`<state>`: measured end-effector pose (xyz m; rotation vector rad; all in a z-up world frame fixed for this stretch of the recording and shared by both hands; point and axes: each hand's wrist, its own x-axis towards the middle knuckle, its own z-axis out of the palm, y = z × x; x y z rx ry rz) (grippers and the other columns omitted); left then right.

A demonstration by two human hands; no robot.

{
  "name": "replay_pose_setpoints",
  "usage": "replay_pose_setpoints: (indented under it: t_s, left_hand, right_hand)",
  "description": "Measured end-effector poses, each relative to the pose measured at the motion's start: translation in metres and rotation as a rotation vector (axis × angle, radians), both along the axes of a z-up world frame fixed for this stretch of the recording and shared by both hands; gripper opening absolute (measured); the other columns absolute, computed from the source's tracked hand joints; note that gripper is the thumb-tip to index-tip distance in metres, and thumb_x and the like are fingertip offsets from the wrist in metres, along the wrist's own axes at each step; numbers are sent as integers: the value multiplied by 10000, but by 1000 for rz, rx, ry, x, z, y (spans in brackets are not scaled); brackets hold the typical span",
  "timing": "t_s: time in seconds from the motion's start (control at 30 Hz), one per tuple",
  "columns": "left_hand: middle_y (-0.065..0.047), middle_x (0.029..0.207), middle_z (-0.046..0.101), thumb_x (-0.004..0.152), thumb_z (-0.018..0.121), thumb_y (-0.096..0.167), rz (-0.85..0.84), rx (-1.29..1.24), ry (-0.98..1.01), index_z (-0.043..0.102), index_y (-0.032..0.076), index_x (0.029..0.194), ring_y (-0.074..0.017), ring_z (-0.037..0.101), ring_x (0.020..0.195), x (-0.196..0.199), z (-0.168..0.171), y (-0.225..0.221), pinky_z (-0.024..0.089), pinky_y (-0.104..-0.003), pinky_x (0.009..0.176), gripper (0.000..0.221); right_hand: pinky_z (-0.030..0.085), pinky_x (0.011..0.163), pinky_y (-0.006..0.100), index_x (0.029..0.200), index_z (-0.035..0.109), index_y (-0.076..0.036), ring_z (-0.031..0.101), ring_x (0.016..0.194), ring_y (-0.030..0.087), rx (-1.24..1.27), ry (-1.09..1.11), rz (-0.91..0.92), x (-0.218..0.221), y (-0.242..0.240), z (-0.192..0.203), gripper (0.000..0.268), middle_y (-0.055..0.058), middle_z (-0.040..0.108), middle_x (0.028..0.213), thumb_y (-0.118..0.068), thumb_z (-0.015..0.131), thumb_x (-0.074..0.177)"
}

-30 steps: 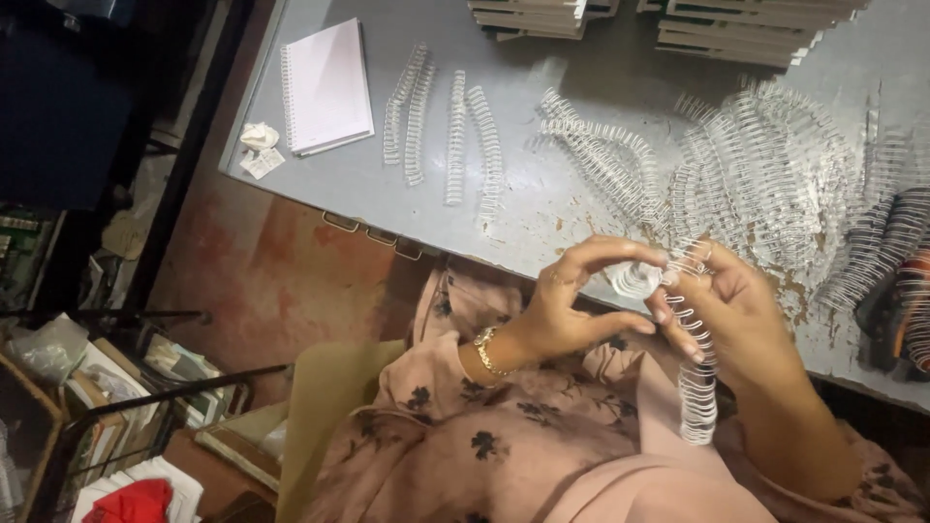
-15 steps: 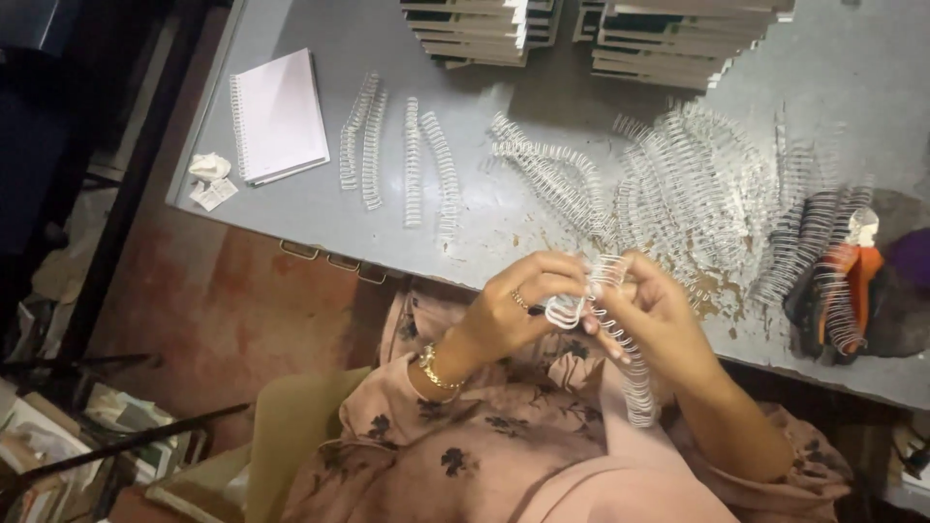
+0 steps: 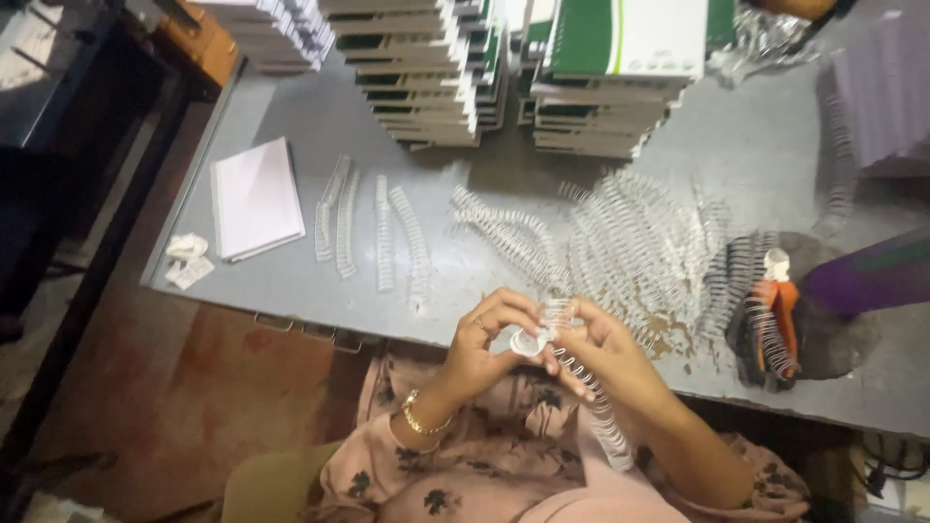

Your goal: The person is organizing and untangling plastic spiral bindings on a production table, separating them from a pile and laying them out neatly.

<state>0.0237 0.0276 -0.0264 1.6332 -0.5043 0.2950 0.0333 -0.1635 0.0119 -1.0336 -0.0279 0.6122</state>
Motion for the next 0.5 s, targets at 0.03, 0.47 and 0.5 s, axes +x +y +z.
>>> replay_pose_setpoints:
  t_s: [0.03, 0.47, 0.5]
  left_hand:
    - [-51, 1081, 632, 918, 746, 235, -36, 24, 35, 683, 122, 993, -207, 626, 1054, -1, 5, 0, 500, -340, 993, 150]
    - [-56, 1099, 585, 1005, 603, 371, -252, 94, -35, 682, 138, 1053, -216, 578, 1078, 11, 4, 20, 543, -351, 979, 251]
    - [-40, 1075, 605, 992, 635, 371, -250, 44, 5, 685, 150, 1041, -194, 602, 1044, 11, 6, 20, 537, -336, 965, 232]
  right_hand:
    - [297, 289, 198, 1088, 605, 13, 473, 350, 88, -39, 102, 40, 0, -1, 9, 100, 127, 686, 663, -48, 608, 1009]
    - [321, 295, 179, 1052, 622, 30, 477, 346, 78, 22, 132, 171, 10, 0, 2, 133, 99, 665, 655, -93, 642, 1006]
    - [327, 292, 172, 1069, 637, 36, 484, 340, 84, 31, 170, 183, 10, 0, -1, 118, 120, 673, 654, -67, 638, 1013]
